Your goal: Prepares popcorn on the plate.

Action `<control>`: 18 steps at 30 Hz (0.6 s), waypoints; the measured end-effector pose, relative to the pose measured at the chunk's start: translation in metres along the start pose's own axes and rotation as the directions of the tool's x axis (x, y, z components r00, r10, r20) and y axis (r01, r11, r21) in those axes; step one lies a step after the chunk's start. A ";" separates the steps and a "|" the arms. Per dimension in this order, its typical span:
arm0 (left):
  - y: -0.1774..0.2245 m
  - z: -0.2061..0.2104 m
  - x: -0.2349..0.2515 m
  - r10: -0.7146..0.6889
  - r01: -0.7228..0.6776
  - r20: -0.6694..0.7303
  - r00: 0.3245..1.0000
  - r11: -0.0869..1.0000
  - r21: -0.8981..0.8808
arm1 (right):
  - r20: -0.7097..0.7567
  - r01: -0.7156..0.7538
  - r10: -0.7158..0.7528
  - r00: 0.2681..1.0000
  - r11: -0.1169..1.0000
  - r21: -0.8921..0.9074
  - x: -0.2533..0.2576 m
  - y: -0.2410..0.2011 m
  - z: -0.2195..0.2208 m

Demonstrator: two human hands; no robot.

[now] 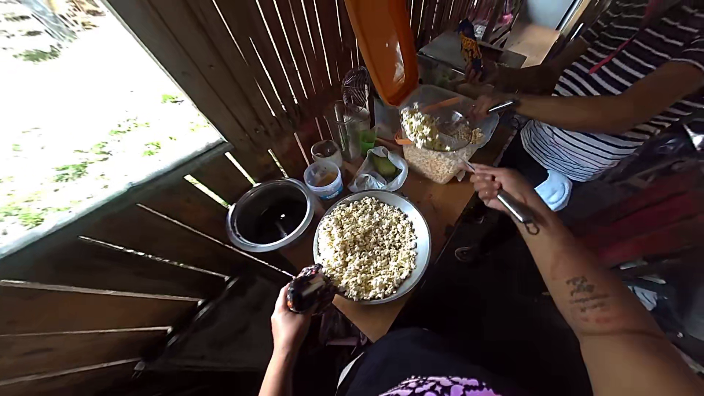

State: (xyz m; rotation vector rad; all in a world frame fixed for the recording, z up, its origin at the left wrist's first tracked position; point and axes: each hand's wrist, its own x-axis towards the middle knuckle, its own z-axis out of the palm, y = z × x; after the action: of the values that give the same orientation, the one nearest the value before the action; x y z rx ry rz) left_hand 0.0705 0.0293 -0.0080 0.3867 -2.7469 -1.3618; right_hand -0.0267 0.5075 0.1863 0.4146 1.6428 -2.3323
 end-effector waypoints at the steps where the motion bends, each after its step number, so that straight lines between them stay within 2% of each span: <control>1: 0.002 0.000 -0.002 -0.009 0.009 -0.011 1.000 1.000 -0.004 | -0.102 0.009 -0.008 0.995 1.000 0.005 0.000 -0.021 0.018; 5: 0.002 0.005 -0.007 -0.044 0.041 -0.052 0.998 0.998 -0.041 | -0.209 0.064 -0.046 0.977 0.995 0.081 0.031 -0.076 0.038; 7: 0.002 0.008 -0.009 -0.062 0.058 -0.074 0.995 0.997 -0.049 | -0.288 0.110 -0.094 0.953 0.993 0.040 0.051 -0.091 0.041; 8: 0.003 0.009 -0.010 -0.076 0.072 -0.084 0.994 0.996 -0.053 | -0.357 0.119 -0.126 0.926 0.992 -0.042 0.061 -0.096 0.042; 10: 0.006 0.009 -0.009 -0.107 0.101 -0.092 0.990 0.993 -0.067 | -0.448 0.044 -0.212 0.869 0.933 -0.356 0.078 -0.100 0.044; 11: 0.006 0.009 -0.009 -0.120 0.114 -0.090 0.989 0.991 -0.073 | -0.475 -0.051 -0.255 0.842 0.840 -0.541 0.084 -0.099 0.045; 13: 0.009 0.009 -0.009 -0.140 0.133 -0.090 0.986 0.988 -0.079 | -0.484 -0.286 -0.300 0.822 0.517 -0.807 0.088 -0.091 0.045; 16: 0.020 0.003 -0.005 -0.165 0.160 -0.084 0.983 0.985 -0.063 | -0.450 -0.410 -0.255 0.856 0.194 -0.891 0.085 -0.075 0.054; 18: 0.023 0.000 -0.003 -0.160 0.156 -0.070 0.985 0.986 -0.055 | -0.475 -0.484 -0.283 0.833 0.045 -0.874 0.088 -0.062 0.053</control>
State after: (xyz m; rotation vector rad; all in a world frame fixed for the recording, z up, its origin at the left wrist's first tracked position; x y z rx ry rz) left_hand 0.0691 0.0435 0.0106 0.6509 -2.6666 -1.4151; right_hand -0.1351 0.4738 0.2242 0.8128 2.8400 -0.2901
